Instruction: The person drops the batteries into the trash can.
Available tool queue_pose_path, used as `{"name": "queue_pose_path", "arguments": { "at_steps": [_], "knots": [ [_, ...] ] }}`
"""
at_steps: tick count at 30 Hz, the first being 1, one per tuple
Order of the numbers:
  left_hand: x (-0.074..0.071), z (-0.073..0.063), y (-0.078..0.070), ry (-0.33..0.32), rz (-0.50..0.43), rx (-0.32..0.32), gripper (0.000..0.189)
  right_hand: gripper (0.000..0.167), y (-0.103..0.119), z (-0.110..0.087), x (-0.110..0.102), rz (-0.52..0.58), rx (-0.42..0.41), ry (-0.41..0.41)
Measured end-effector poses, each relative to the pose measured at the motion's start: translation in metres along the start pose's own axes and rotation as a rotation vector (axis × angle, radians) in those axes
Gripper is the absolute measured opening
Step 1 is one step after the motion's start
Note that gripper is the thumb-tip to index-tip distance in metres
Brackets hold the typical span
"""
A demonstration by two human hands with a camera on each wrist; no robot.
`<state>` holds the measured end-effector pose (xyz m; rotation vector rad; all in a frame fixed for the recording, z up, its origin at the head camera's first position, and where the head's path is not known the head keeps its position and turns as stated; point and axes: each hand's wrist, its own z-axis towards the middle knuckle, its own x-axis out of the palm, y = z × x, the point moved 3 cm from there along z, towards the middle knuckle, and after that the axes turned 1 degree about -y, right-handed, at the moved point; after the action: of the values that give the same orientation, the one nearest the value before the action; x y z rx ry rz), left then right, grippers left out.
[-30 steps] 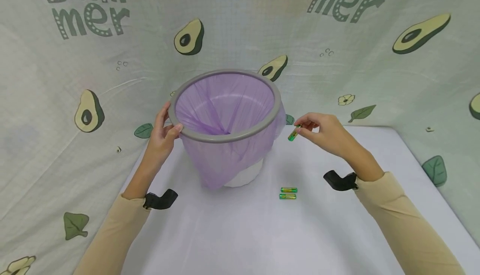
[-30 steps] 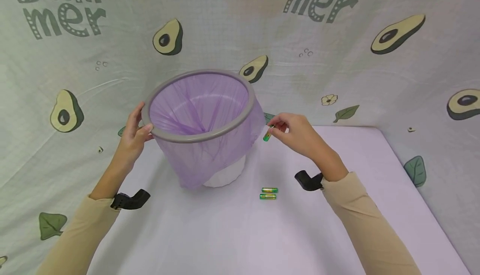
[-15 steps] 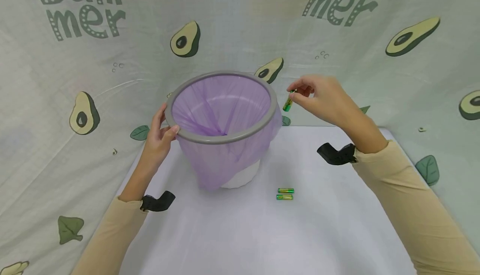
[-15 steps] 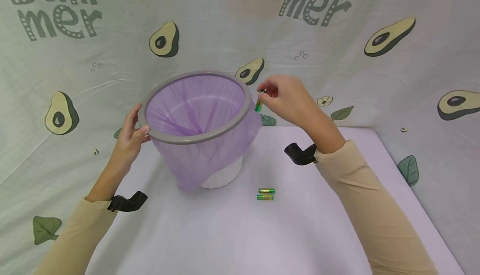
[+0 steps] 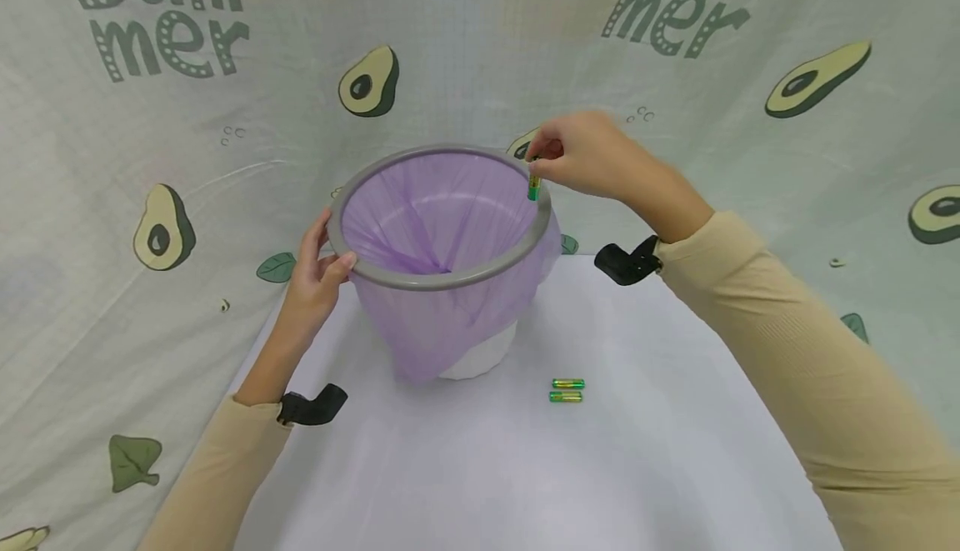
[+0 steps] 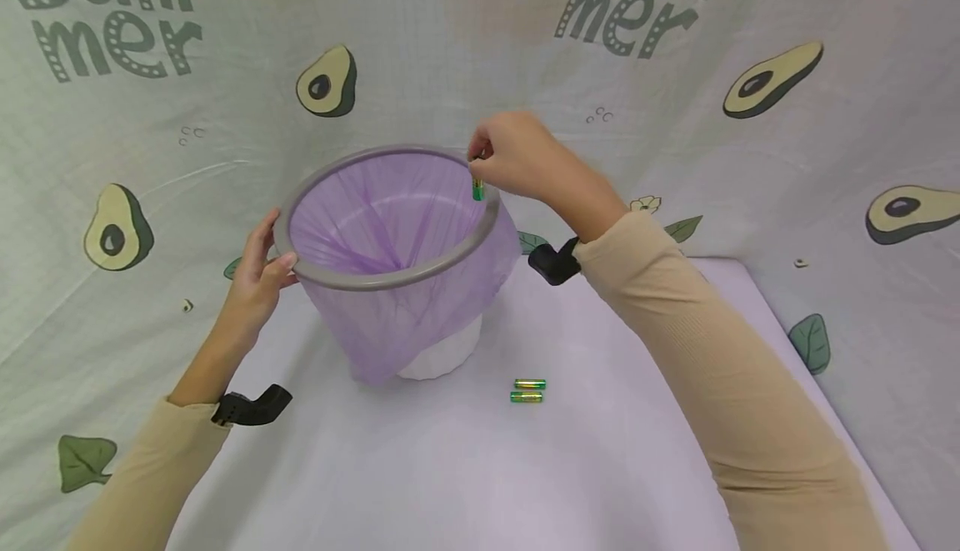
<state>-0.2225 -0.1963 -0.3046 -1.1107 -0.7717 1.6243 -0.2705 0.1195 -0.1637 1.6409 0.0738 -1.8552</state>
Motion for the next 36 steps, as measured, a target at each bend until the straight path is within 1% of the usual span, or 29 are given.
{"name": "queue_pose_path", "arguments": {
  "at_steps": [4,7,9,11,13,16,18,20,24,26,29,32,36],
  "knots": [
    [0.0,0.0,-0.001,-0.001,-0.004,-0.003,0.066,0.027,0.01,0.018,0.005,-0.046,-0.001,0.083],
    [0.0,-0.001,-0.002,-0.001,-0.006,-0.007,0.066,0.025,0.017,0.032,0.009,-0.102,0.001,0.148],
    [0.0,-0.001,-0.002,0.001,-0.012,-0.007,0.066,0.024,0.022,0.041,0.012,-0.126,0.006,0.173],
    [0.0,-0.001,-0.002,0.003,-0.02,-0.007,0.066,0.023,0.028,0.049,0.015,-0.11,0.021,0.161],
    [0.0,-0.002,-0.002,0.004,-0.034,-0.003,0.066,0.025,0.034,0.056,0.018,-0.049,0.053,0.12],
    [0.0,-0.002,-0.003,0.007,-0.044,0.004,0.066,0.033,0.04,0.064,0.02,0.089,0.11,0.05],
    [0.0,-0.002,-0.004,0.013,-0.039,0.005,0.067,0.037,0.042,0.066,0.021,0.163,0.131,0.025],
    [-0.001,-0.002,-0.004,0.013,-0.028,0.003,0.066,0.037,0.042,0.066,0.02,0.205,0.132,0.029],
    [-0.002,-0.002,-0.004,0.01,-0.013,0.007,0.066,0.033,0.036,0.061,0.019,0.233,0.116,0.061],
    [-0.002,-0.002,-0.004,0.01,-0.011,0.012,0.066,0.032,0.03,0.057,0.017,0.242,0.131,0.078],
    [-0.001,-0.003,-0.003,0.015,-0.009,0.015,0.066,0.031,0.018,0.048,0.015,0.275,0.163,0.078],
    [0.0,-0.003,-0.003,0.016,-0.008,0.017,0.066,0.03,0.004,0.038,0.014,0.303,0.176,0.052],
    [0.001,-0.002,-0.003,0.016,-0.008,0.026,0.066,0.027,-0.019,0.019,0.014,0.339,0.18,-0.014]
  ]
}}
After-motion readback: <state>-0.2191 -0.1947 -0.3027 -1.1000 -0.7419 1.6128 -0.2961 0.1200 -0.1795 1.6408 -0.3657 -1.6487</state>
